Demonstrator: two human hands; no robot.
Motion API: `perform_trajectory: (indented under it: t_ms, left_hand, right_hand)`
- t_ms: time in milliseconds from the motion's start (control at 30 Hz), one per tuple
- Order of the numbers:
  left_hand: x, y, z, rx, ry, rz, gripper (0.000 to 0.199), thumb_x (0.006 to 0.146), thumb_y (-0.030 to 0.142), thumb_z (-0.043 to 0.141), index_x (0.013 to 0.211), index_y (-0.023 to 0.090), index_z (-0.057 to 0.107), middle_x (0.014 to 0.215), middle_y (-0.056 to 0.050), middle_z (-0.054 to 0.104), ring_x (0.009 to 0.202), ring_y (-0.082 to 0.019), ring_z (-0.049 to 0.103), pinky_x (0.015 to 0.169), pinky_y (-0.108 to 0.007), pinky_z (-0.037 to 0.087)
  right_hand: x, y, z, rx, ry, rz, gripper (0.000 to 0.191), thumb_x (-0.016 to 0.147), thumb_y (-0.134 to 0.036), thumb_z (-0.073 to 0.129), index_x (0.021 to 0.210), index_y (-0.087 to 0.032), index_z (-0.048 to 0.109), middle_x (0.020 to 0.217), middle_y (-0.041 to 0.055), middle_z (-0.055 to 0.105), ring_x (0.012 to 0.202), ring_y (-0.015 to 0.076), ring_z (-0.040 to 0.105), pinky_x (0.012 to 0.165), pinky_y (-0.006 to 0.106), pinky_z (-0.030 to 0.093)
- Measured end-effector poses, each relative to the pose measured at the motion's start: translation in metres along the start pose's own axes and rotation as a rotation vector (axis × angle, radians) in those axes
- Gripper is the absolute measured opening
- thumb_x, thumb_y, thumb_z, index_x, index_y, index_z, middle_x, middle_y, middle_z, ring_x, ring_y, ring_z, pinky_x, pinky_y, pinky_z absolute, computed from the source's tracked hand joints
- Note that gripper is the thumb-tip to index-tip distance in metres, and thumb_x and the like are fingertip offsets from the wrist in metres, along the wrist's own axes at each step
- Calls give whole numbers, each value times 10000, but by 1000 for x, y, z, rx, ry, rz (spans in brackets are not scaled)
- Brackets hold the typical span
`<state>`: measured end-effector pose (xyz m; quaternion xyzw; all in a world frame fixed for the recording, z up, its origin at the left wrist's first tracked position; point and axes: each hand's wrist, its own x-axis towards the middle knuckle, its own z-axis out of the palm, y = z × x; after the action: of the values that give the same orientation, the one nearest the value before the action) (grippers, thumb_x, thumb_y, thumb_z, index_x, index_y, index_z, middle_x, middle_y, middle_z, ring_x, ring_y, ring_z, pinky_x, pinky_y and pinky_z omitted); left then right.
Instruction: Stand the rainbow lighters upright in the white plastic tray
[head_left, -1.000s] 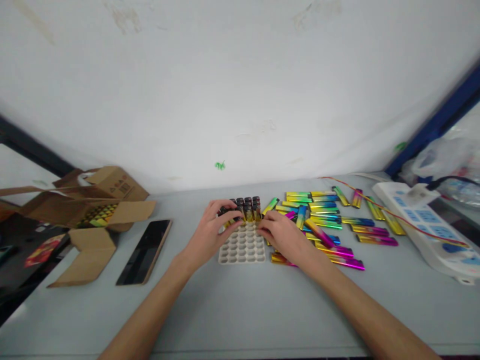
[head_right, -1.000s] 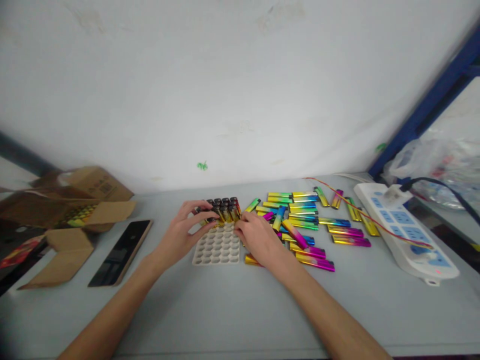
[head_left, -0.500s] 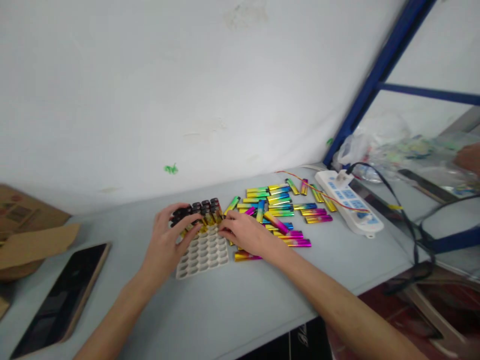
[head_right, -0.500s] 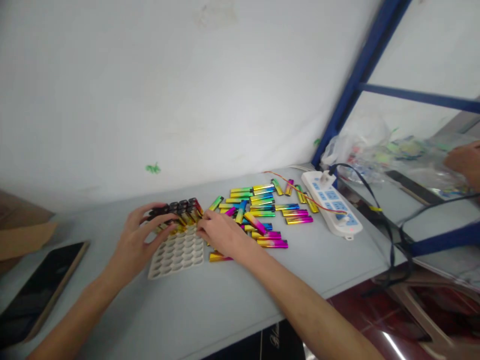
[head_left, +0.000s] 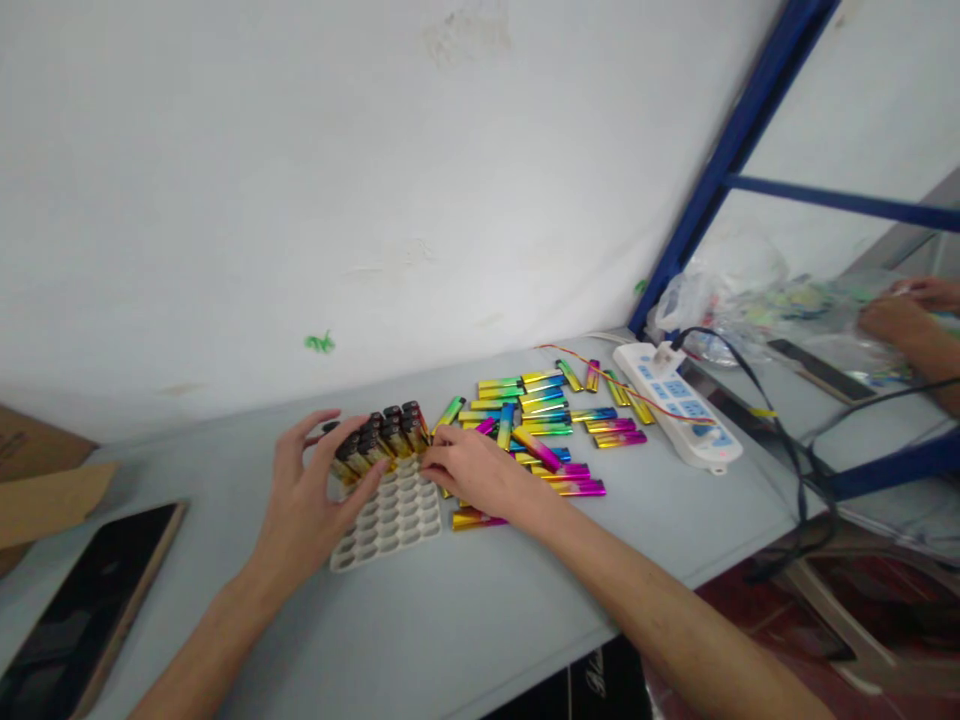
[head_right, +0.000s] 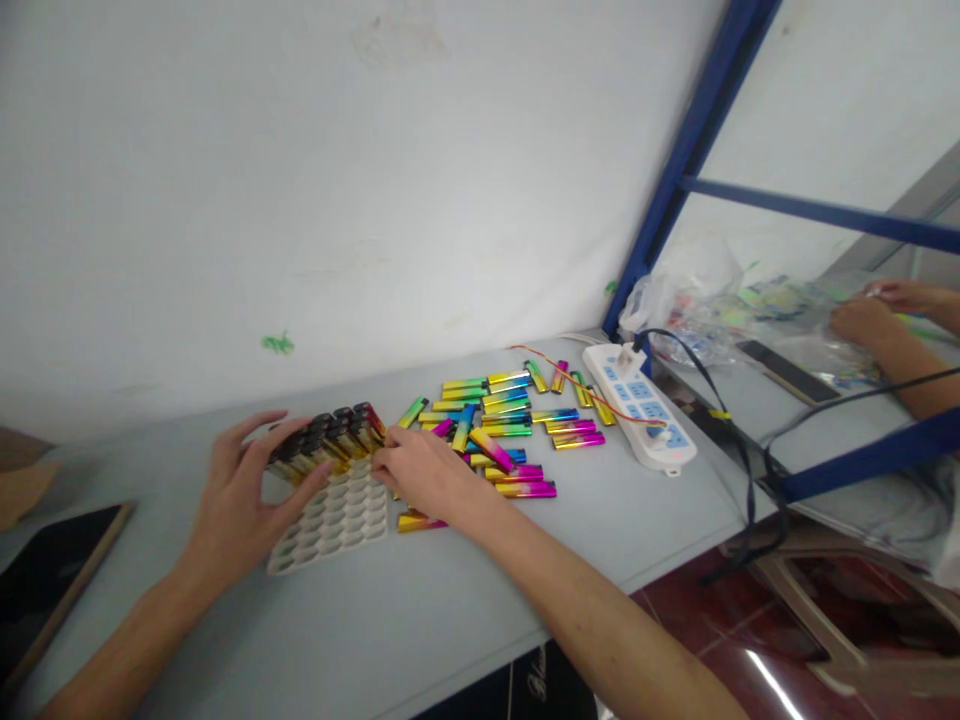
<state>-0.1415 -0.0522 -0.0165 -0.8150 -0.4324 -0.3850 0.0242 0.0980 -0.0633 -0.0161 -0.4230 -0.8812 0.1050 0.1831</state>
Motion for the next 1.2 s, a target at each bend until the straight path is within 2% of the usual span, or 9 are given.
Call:
perform_trajectory:
  t_ms: [267,433,567,667,767,900,1000,1067,1200]
  left_hand:
    - [-5,-13,8,-111,-36,-207,709,914,552,662,1513,249,433,1421,-176,529,1338,-422,523,1133,-688,440]
    - [-12,-25,22,-374,-42,-384,865,855,486,765,1573,296,321,1429,-155,572,1185,-358,651,1036,-605,554]
    - [-12,-26,24,-471,-57,-499,948,802,458,819,1589,303,312,1240,-106,644,1000,-281,718,916,-509,626]
    - [-11,-24,22,-445,-80,-564,979,778,499,822,1592,257,334,1175,-98,630,970,-266,718,915,-504,619]
    - [-10,-22,20,-442,-71,-553,954,782,500,815,1581,245,359,1190,-113,633,1056,-288,698,960,-520,595]
    - [-9,-17,18,-491,-33,-456,886,816,461,786,1563,258,355,1353,-140,604,1231,-305,641,1083,-539,525]
    - [-8,-12,12,-468,47,-362,728,904,437,694,1538,258,385,1431,-146,553,1350,-307,559,1142,-548,474]
    - [-8,-8,6,-423,157,-285,594,963,406,614,1505,249,428,1451,-145,526,1382,-296,520,1141,-526,479]
    - [-9,5,-10,-226,400,-140,379,963,354,612,1318,224,585,1323,-123,598,1260,-281,559,1055,-471,515]
  right_hand:
    - [2,1,0,18,-3,27,240,1048,-302,597,1013,-156,784,1009,66,665,858,166,642,790,278,477]
    - [0,8,-11,71,106,3,292,1071,-370,552,1064,-152,746,1010,66,687,928,168,649,842,265,470]
    - [-13,46,-38,63,224,97,312,1102,-348,483,1047,-168,732,982,62,733,925,169,668,881,272,461]
    - [-29,96,-64,-107,289,406,272,1089,-262,486,1157,-146,722,1119,109,743,1051,197,667,977,300,448]
    - [-39,145,-82,-141,209,487,207,997,-145,583,1104,-103,755,1129,165,750,1072,249,672,1002,356,453]
    - [-37,181,-90,-96,36,459,78,879,-163,741,934,-155,796,968,99,794,914,224,702,888,307,496]
    - [-32,188,-92,-54,-23,437,61,841,-161,773,900,-159,788,938,87,796,846,200,702,830,282,505]
    - [-30,188,-95,-30,-20,430,64,841,-169,771,902,-149,773,938,99,792,845,202,704,830,289,511]
    - [-33,171,-101,26,66,415,205,941,-301,675,1050,-134,722,1034,141,777,926,228,710,863,346,534]
